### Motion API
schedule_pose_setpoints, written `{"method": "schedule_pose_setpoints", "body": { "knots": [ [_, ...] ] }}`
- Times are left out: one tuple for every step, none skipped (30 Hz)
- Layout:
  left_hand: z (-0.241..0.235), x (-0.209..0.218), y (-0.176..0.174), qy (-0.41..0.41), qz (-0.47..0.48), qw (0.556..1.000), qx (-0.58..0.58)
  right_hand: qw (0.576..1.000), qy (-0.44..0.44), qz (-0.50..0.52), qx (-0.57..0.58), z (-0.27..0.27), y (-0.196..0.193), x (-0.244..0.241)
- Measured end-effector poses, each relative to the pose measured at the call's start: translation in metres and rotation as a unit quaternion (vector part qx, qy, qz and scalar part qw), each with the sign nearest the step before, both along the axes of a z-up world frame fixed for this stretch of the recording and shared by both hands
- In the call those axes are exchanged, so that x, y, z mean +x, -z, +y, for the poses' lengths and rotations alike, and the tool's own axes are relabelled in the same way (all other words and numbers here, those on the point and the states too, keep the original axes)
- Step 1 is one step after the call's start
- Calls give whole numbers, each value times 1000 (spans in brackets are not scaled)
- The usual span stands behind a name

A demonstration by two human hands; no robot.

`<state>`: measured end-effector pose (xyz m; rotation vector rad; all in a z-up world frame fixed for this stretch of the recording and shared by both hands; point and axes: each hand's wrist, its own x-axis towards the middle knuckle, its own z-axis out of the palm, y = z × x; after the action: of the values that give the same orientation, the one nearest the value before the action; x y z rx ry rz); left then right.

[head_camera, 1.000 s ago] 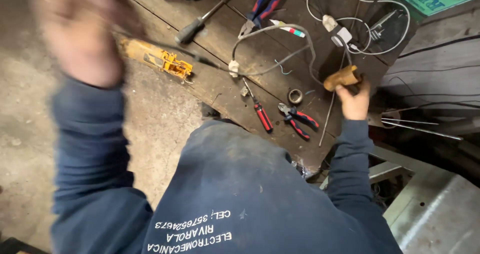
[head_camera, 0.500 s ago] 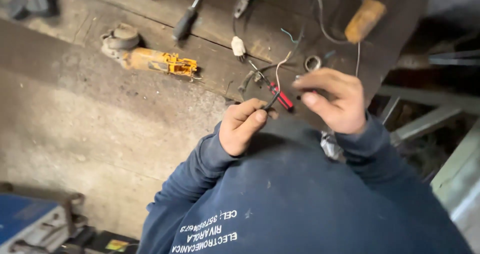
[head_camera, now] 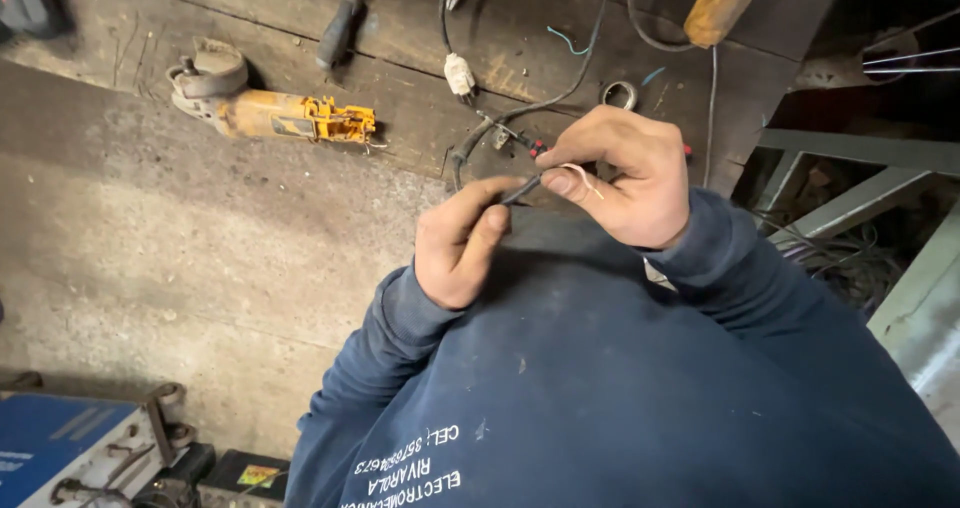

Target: Repairing the power cable of an electrical tool by stripping wires and connecting them.

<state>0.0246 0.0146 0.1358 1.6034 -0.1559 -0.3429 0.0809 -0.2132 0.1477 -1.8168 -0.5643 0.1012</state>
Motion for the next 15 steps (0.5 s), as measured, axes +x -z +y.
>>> {"method": "schedule_pose_setpoints", "body": {
  "knots": [
    [-3,4,-7,-11,-64,996,59,999,27,-19,-15,1,2,-3],
    [-6,5,-6,-13,-62,996,61,999,25,-17,-14,2,5,-7],
    [-9,6,-5,-17,-78,993,81,998,46,-40,-21,2,8,-11],
    [-12,7,-5,-21,-94,990,102,995,67,-62,-29,3,11,-16],
    [-14,7,-4,-23,-93,990,103,996,65,-62,-28,0,12,-16],
    [-16,8,-3,-30,-63,992,103,991,52,-113,-42,-3,13,-17],
    [-18,9,-2,-39,-33,993,103,984,38,-166,-55,-5,15,-17],
    [-20,8,2,-42,-33,993,106,984,35,-166,-52,-2,14,-17],
    [-21,8,6,-70,26,997,5,974,-5,-221,-50,1,14,-18],
    [-23,7,10,-98,85,987,-97,959,-44,-275,-48,4,13,-18],
    [-25,6,15,-99,84,987,-95,959,-45,-275,-45,8,15,-19],
    [-26,5,19,-121,105,972,-171,947,-62,-313,-33,11,16,-21],
    [-27,4,23,-142,124,951,-247,933,-79,-349,-21,15,17,-22],
    [-28,4,23,-143,123,951,-245,933,-80,-350,-19,14,15,-21],
    [-28,3,23,-146,141,940,-275,925,-93,-368,-21,14,14,-21]
  ]
}}
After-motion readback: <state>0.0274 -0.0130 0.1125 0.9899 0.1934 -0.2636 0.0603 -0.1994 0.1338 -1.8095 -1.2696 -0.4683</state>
